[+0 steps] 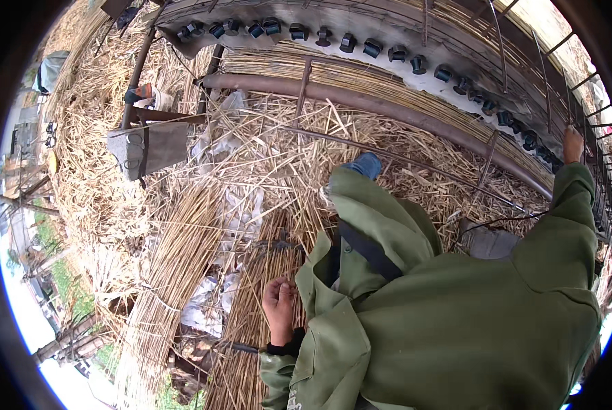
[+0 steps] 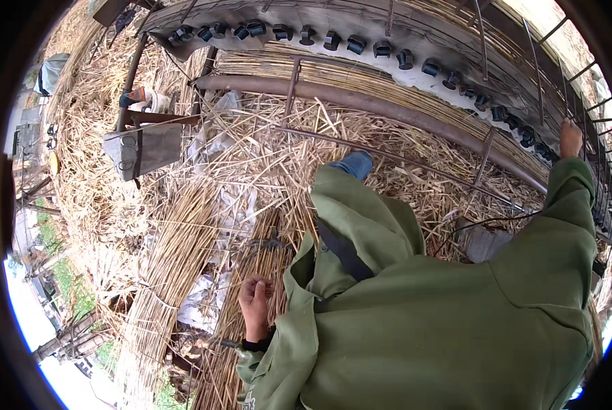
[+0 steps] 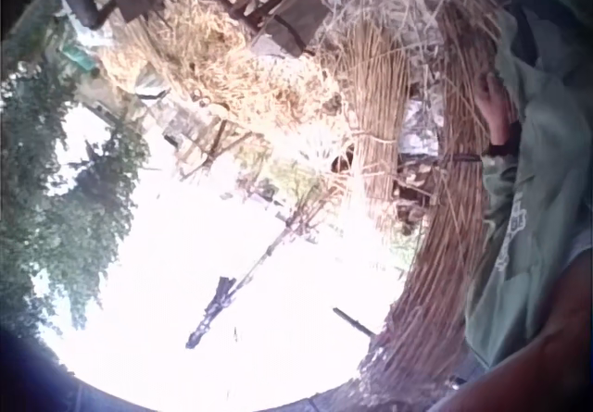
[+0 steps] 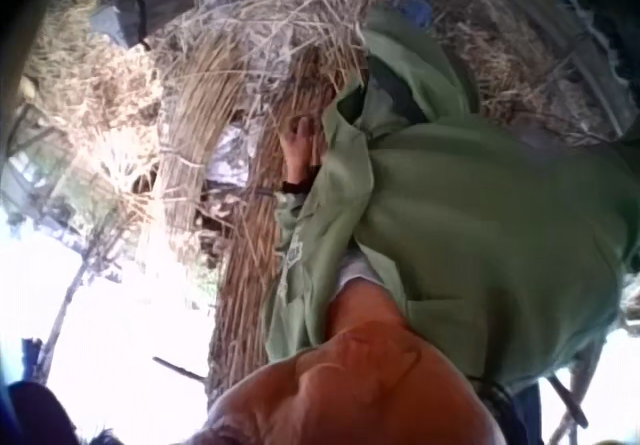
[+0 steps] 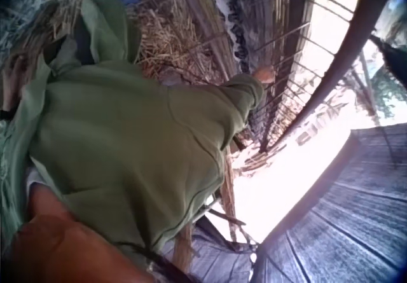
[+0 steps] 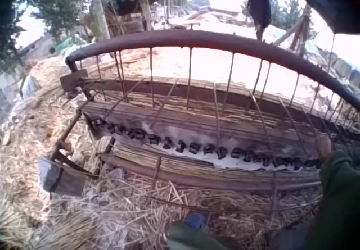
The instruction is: The recorder is weaving long straw stalks into a mat using a large manual weaving machine.
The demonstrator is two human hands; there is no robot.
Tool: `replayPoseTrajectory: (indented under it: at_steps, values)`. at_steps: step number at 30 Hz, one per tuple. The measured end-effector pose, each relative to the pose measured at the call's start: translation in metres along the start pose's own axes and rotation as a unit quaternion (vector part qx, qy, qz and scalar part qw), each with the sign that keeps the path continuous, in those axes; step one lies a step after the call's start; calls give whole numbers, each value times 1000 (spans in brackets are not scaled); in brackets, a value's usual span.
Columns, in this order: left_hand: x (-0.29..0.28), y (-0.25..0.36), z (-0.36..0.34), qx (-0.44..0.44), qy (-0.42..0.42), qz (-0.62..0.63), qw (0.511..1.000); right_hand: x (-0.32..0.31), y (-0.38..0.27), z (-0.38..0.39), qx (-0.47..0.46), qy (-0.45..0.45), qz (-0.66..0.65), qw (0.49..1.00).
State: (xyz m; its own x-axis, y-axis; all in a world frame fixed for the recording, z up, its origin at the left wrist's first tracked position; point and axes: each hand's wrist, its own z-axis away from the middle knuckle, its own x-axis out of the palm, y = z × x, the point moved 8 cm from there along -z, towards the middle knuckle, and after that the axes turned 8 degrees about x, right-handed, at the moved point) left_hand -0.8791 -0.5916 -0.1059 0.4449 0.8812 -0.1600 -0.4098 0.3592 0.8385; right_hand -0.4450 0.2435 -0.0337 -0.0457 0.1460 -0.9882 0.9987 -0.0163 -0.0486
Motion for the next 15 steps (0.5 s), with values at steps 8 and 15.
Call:
replayPoseTrajectory:
  at_steps: [8,15]
  values:
    - [58,49,-47,35,-36,33,998,1,-20,8,-22,19,5,1000]
    - [78,25,-54,29,-86,41,995,7,-11,10,-85,71,91,990]
